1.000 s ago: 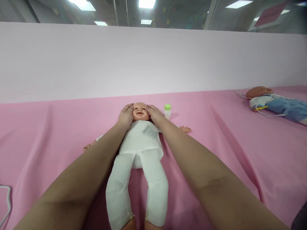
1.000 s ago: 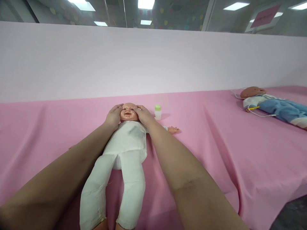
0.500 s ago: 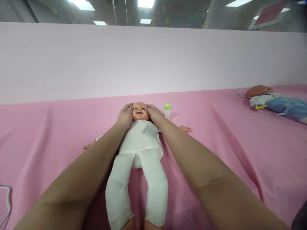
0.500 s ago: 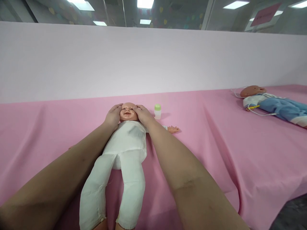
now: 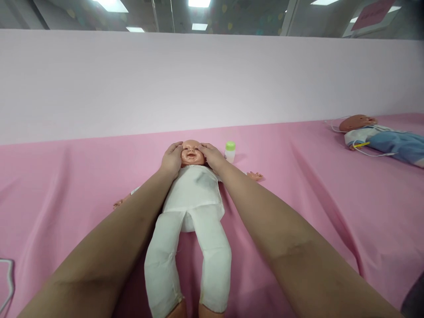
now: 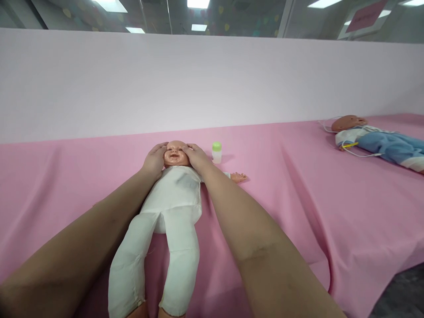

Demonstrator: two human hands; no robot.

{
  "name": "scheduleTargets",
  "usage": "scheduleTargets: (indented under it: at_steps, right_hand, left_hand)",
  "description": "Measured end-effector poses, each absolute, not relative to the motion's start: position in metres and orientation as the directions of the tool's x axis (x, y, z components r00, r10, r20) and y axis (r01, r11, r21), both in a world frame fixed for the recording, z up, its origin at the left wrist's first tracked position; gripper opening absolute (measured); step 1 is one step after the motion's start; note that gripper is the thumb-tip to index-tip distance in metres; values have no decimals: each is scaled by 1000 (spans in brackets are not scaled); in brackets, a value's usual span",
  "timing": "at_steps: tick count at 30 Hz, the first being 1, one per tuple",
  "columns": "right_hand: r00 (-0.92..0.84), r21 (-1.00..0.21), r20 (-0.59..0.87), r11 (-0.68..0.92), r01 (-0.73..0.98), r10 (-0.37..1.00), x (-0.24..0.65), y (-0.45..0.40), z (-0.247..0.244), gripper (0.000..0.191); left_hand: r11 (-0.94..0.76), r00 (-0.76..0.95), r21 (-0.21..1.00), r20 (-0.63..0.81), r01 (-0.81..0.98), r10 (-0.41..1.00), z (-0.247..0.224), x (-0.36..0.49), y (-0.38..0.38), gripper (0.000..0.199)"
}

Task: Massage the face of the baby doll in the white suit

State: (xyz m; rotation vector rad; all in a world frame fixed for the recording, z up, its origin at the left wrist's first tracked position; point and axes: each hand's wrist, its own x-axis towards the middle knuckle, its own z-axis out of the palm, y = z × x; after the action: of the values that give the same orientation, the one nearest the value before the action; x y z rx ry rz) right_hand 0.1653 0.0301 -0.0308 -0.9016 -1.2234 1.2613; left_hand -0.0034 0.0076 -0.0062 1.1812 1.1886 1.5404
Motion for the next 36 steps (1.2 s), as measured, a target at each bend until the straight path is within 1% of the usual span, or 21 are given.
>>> scheduleTargets:
  at_steps: [10,17,23,29,36]
  right_hand:
    - [-99,-969,166,144,-200,981,165,31,-32,41]
    - [-88,-972,159,140,-191,983,164,31,-31,41]
    - [-86,-976,158,142,-167,984,165,29,-30,44]
    - [-71,-975,171,159,-153,983,163,30,-31,41]
    - [-96,-979,166,153,-134,981,165,32,-32,45]
  left_hand:
    - [-173,-218,982,154,-72,964,0,-1,1,35]
    - [-173,-214,983,158,-54,964,1,-2,0,36]
    - [-179,-207,983,167,-41,964,-1,-2,1,38]
    - [-184,-215,980,166,-69,962,-1,-1,1,35]
    - [-183,-219,978,158,-97,963,2,2,-1,35]
